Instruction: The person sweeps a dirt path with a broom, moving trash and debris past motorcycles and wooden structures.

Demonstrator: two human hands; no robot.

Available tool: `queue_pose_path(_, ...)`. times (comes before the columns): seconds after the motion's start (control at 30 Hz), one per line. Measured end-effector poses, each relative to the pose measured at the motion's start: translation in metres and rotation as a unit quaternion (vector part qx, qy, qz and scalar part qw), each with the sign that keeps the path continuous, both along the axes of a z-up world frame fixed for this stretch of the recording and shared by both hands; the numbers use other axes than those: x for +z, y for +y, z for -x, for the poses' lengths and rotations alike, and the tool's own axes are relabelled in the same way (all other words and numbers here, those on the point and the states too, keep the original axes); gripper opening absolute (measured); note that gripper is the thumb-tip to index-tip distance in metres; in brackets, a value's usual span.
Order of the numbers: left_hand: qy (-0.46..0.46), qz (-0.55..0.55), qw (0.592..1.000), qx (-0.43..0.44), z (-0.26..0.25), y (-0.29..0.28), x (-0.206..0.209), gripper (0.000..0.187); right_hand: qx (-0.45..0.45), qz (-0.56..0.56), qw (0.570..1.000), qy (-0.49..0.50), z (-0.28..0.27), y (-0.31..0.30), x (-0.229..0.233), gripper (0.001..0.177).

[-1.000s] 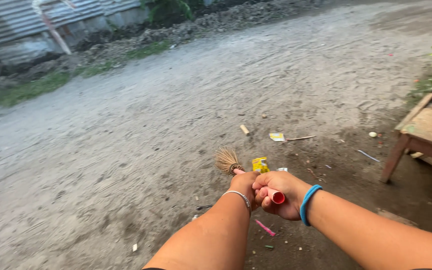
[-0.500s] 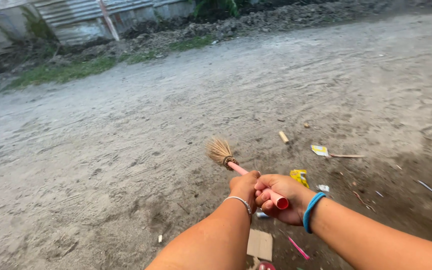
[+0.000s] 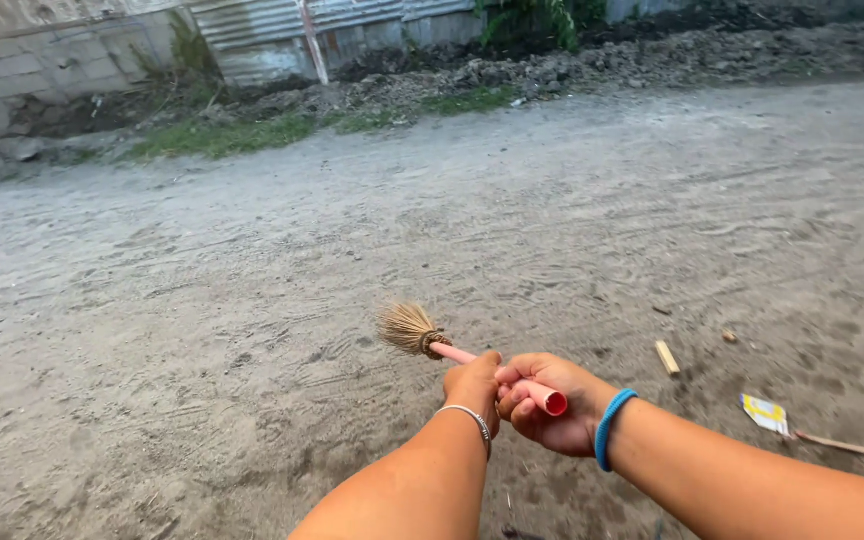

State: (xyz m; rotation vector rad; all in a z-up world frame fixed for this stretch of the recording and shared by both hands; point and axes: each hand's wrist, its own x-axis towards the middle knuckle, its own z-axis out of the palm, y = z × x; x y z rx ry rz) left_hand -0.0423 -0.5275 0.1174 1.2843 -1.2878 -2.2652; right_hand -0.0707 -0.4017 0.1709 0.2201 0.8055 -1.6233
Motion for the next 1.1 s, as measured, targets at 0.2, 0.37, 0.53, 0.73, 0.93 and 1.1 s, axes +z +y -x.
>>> queue_pose_path(0.2, 0.055, -0.01, 0.998, 0.015, 0.053, -0.073, -0.026, 0.022, 0.033, -0.024, 0.999, -0.001, 0.052, -0.071, -0.015, 0.013)
queue_pose_path(0.37, -0.005, 0.014, 0.999, -0.04, 0.101, -0.162, -0.037, 0.024, 0.038, -0.05, 0.998, -0.005, 0.093, -0.159, -0.021, 0.013)
queue_pose_path(0.53, -0.022, 0.056, 0.995, -0.08, 0.147, -0.262, -0.023, 0.028, 0.073, -0.015, 0.993, -0.087, 0.143, -0.257, -0.006, 0.007)
queue_pose_path(0.73, 0.012, 0.081, 0.993, -0.084, 0.173, -0.326, 0.013, 0.031, 0.006, -0.061, 0.998, -0.028, 0.172, -0.324, 0.02, 0.012)
queue_pose_path(0.93, 0.01, 0.088, 0.995, -0.048, 0.225, -0.402, 0.01, 0.03, 0.057, -0.018, 0.997, -0.051, 0.239, -0.399, 0.01, 0.015)
queue_pose_path(1.1, 0.029, 0.065, 0.997, 0.008, 0.299, -0.489, 0.001, 0.026, 0.075, 0.007, 0.995, -0.067, 0.317, -0.484, 0.003, 0.021)
